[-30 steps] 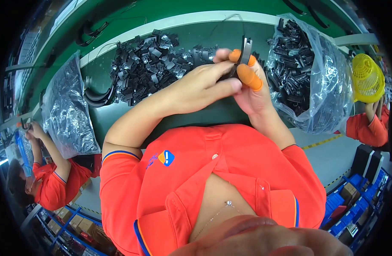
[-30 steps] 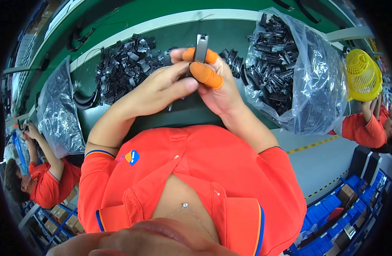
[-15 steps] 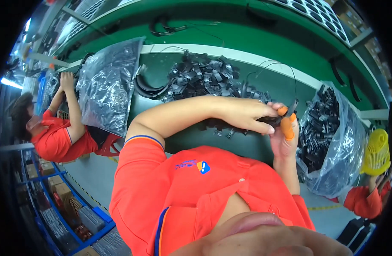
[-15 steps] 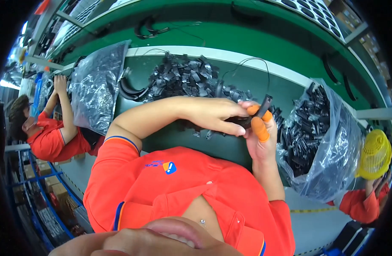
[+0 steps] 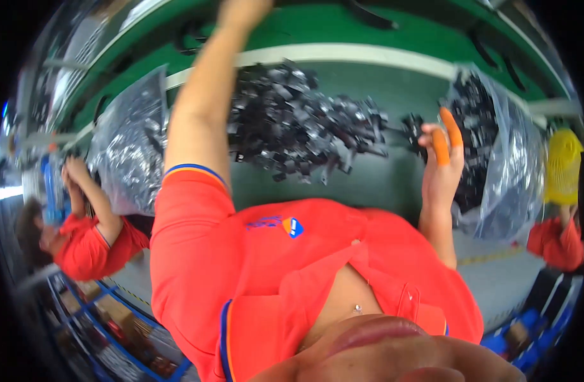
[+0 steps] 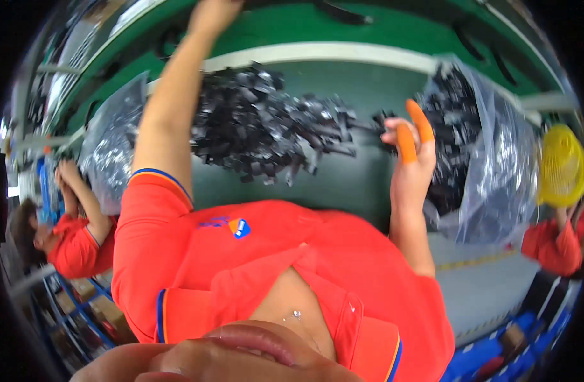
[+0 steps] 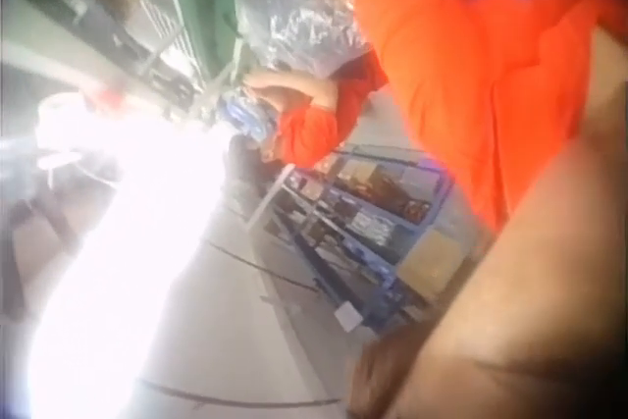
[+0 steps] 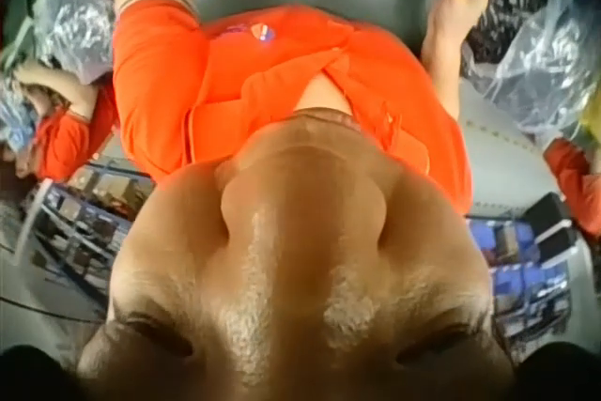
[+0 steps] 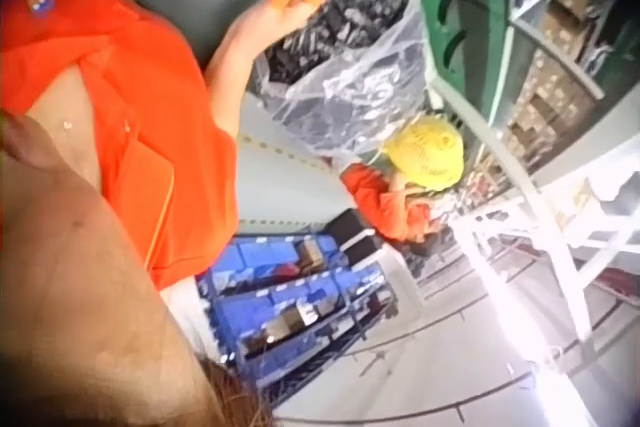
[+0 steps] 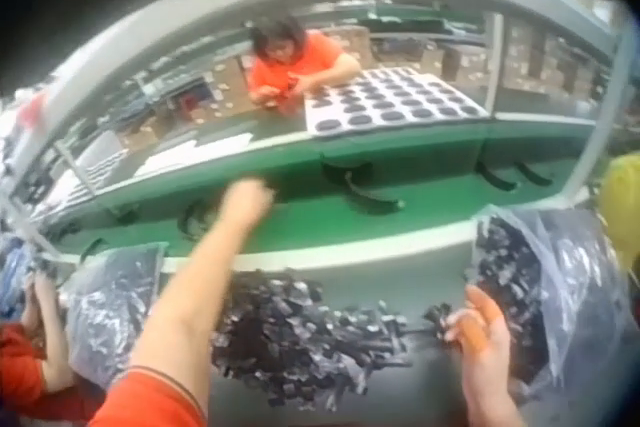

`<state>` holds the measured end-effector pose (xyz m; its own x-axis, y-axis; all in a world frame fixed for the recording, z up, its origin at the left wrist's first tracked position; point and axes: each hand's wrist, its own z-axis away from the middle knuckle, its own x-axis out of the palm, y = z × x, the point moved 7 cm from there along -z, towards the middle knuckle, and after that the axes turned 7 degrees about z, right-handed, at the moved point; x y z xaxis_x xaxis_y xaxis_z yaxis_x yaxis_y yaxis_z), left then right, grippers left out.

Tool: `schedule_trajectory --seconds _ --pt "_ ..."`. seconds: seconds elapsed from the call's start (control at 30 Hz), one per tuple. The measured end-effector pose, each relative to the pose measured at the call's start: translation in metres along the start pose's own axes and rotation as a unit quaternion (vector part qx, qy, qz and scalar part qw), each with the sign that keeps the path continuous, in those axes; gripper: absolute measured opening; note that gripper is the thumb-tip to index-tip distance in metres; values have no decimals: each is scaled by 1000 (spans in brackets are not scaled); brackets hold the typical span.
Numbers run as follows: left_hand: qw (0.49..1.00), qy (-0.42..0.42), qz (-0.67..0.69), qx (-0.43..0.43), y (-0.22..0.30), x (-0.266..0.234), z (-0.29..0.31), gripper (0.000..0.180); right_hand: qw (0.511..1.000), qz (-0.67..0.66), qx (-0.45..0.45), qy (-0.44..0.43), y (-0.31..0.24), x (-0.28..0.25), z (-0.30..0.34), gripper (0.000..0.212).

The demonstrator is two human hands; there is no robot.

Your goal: The person assembles plastic and metal components by hand, inserting the metal components into plastic casings on an assembly line.

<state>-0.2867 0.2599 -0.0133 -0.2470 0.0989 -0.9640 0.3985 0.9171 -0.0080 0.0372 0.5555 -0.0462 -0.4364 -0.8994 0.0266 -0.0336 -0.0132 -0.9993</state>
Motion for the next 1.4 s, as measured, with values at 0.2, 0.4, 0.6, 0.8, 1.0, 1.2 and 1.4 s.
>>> schedule_trajectory --seconds 0.2,0.4,0.6,0.8,1.0,1.2,1.4 --pt "932 49 -111 -341 -176 45 37 49 990 121 6 -66 10 -6 -2 28" --pt "954 142 54 -259 -172 46 13 43 799 534 -235 -147 -11 41 -7 31" --pt "745 345 564 -86 -93 -68 4 33 777 568 -236 -133 -4 30 -10 23" --pt "246 -68 966 -43 65 -144 81 20 973 186 -56 -128 -7 12 -19 20" --pt "434 -142 888 -47 165 -102 168 48 992 -27 -84 -96 -53 11 -10 19" --pt "343 -170 920 -79 203 -65 201 30 976 -96 -32 -193 -59 38 3 15" --pt "344 -181 918 -81 204 -54 203 32 977 -85 -6 -197 -46 54 6 21"
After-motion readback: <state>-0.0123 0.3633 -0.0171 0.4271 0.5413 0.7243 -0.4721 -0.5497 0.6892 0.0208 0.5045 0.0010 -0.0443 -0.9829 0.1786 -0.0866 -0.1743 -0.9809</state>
